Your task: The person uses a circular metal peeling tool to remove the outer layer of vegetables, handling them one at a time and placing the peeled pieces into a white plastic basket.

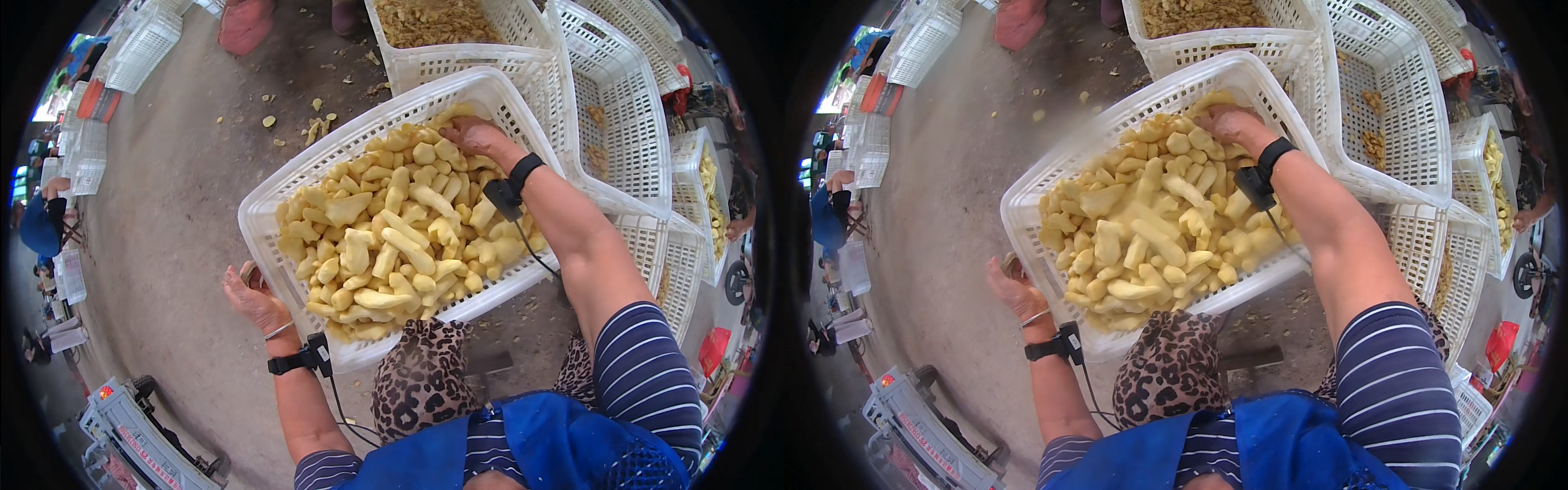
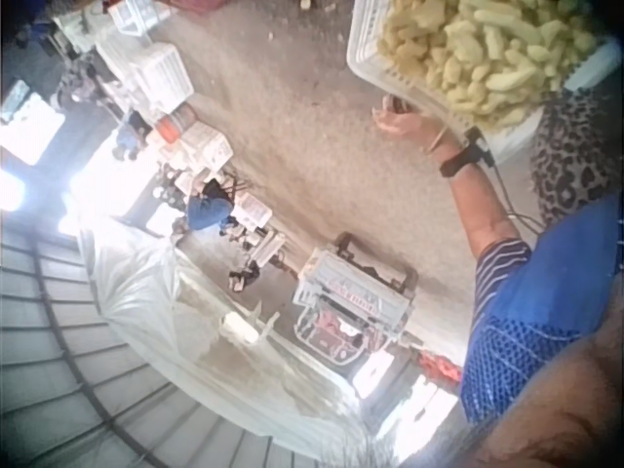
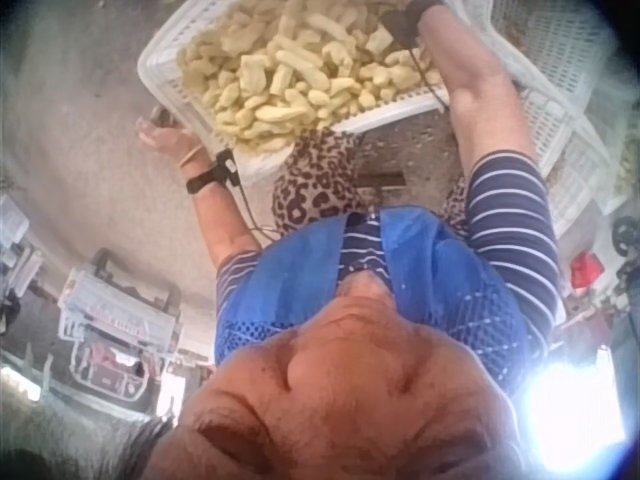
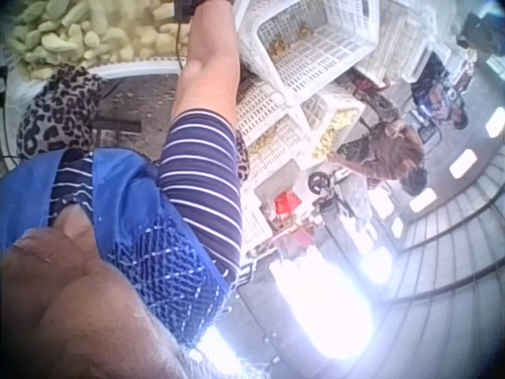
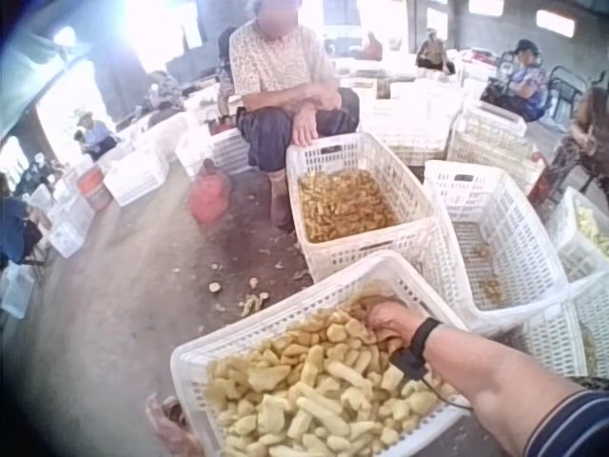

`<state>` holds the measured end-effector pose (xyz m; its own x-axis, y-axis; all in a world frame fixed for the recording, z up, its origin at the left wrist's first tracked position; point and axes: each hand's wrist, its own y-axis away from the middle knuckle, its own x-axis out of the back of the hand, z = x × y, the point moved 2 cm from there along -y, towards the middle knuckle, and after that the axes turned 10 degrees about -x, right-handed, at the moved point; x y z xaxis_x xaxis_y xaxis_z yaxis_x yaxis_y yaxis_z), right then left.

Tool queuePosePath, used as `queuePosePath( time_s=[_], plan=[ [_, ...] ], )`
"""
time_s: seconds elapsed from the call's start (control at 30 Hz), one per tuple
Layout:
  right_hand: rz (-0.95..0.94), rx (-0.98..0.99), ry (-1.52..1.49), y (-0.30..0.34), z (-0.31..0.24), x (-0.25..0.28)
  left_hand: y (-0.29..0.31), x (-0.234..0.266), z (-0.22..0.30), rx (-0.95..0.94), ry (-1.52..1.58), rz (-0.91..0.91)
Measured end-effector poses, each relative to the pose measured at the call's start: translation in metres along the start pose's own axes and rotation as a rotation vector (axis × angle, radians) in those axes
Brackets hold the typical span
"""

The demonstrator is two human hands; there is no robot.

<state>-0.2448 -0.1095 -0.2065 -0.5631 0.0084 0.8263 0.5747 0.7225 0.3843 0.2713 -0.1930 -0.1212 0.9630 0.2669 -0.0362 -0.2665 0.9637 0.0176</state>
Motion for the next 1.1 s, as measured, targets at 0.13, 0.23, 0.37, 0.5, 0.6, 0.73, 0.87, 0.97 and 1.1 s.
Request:
queuePosePath(
  time_s=[0.13, 0.23, 0.37, 0.5, 0.6, 0.73, 0.87, 0.97, 1.1],
  plan=[
    [-0.152, -0.118, 0.063, 0.009, -0.005, 0.009, 0.006, -0.004, 0.004, 0.011, 0.021, 0.014],
    [-0.145, -0.008, 0.086, -0.003, 0.001, 0.002, 0.008, -0.010, 0.005, 0.017, 0.028, 0.005],
    [0.022, -0.046, 0.165, 0.024, -0.015, -0.015, -0.002, 0.008, -0.002, -0.006, -0.002, 0.020],
    [0.034, -0.029, -0.062, 0.020, -0.010, -0.023, 0.003, -0.003, 0.000, 0.039, 0.015, 0.022],
    [0.033, -0.046, -0.061, 0.020, -0.016, -0.026, -0.004, 0.000, -0.004, 0.062, 0.000, 0.029],
    [0.006, 0.028, -0.104, 0.040, -0.046, -0.026, -0.005, 0.001, -0.003, 0.060, -0.024, 0.041],
    [-0.027, 0.011, 0.017, 0.096, -0.087, -0.026, -0.006, 0.003, -0.002, 0.071, -0.026, 0.043],
    [-0.034, 0.045, 0.064, 0.117, -0.097, -0.026, -0.003, 0.001, 0.001, 0.067, -0.048, 0.060],
    [-0.059, 0.223, -0.020, 0.136, -0.113, -0.041, 0.000, -0.007, 0.002, 0.038, -0.028, 0.052]
  ],
)
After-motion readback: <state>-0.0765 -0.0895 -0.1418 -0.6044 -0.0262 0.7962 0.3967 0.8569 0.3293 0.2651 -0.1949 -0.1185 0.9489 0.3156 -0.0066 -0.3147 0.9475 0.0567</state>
